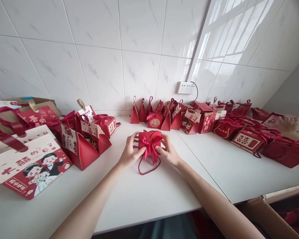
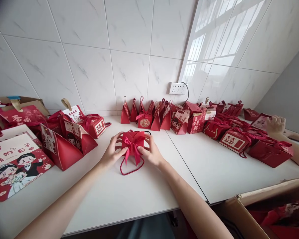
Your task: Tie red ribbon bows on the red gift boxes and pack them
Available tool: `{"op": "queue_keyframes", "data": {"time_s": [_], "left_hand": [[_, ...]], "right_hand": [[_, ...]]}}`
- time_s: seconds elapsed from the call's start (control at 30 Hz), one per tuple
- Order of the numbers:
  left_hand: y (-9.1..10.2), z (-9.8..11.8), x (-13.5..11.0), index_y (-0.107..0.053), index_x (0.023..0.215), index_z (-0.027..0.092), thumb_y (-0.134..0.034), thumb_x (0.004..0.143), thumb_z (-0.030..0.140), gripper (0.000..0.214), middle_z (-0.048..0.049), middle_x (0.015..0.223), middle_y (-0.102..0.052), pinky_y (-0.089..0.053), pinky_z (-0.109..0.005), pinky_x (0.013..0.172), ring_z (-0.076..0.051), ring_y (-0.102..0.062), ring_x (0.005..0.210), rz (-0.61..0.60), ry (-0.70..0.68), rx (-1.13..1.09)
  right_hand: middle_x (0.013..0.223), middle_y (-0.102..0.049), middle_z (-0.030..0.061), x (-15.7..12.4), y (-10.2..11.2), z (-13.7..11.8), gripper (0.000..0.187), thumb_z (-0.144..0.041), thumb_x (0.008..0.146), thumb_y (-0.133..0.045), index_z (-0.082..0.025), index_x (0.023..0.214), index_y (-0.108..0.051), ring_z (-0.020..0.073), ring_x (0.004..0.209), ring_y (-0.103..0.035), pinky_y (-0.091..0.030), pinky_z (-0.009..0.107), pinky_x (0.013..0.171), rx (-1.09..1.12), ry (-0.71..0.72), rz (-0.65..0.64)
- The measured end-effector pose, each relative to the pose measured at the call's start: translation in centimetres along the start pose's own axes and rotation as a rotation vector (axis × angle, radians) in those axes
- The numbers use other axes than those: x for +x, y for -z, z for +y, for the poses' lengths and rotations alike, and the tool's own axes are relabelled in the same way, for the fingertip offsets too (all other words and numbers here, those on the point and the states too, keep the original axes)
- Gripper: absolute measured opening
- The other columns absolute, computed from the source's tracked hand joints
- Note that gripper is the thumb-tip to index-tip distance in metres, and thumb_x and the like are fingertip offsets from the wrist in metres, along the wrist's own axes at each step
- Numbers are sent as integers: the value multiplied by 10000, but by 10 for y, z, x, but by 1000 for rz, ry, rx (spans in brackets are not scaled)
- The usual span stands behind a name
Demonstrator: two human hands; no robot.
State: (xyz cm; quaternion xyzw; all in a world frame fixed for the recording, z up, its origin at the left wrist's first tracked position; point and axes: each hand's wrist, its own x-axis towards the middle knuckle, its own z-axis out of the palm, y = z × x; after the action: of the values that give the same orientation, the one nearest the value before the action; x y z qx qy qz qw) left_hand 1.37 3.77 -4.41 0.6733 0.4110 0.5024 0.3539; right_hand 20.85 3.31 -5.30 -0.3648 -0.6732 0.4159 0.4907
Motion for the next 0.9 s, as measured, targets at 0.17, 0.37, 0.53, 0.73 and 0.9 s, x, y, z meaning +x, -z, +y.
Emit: {"op": "queue_keyframes", "data": {"time_s": [0.17, 0.37, 0.53, 0.73, 0.9], "left_hand": [[-5, -1, -5, -397, 1083, 219, -614, 729, 326, 430, -100, 1212, -481, -463, -403, 933, -240, -498, 1155, -17, -33, -79], [-3, 0, -3, -393, 1215, 240, -600, 755, 460, 551, -106, 1208, -463, -506, -416, 858, -255, -517, 1113, 57, 12, -26], [-1, -5, 1, -428, 1267, 260, -648, 717, 434, 617, -118, 1307, -375, -451, -450, 959, -302, -381, 1275, 115, -23, 112], [-1, -11, 1, -259, 1410, 291, -724, 659, 435, 894, -108, 1450, -298, -334, -475, 1077, -317, -329, 1341, -11, 47, -3], [1, -6, 1, -220, 1426, 295, -730, 658, 365, 925, -98, 1504, -248, -344, -458, 1081, -314, -262, 1386, -74, 98, -71]], "right_hand": [[1378, -362, 116, 1, 0, 1, 491, -386, 808, -606, -284, 1174, -294, 251, 1289, -393, -496, 464, 903, -100, 46, 28], [1390, -384, 115, 0, 2, 0, 485, -340, 832, -568, -287, 1236, -304, 249, 1274, -425, -502, 434, 897, -137, 54, -14], [1437, -367, 103, -1, -1, -3, 541, -376, 844, -558, -303, 1314, -301, 268, 1323, -383, -519, 404, 874, -138, 58, -80], [1417, -374, 140, -1, -6, 0, 716, -386, 776, -638, -281, 1361, -237, 296, 1331, -360, -534, 408, 828, -190, 28, -42], [1382, -419, 119, -1, -4, -3, 608, -337, 803, -599, -295, 1317, -277, 271, 1288, -423, -543, 381, 796, -164, 23, -38]]}}
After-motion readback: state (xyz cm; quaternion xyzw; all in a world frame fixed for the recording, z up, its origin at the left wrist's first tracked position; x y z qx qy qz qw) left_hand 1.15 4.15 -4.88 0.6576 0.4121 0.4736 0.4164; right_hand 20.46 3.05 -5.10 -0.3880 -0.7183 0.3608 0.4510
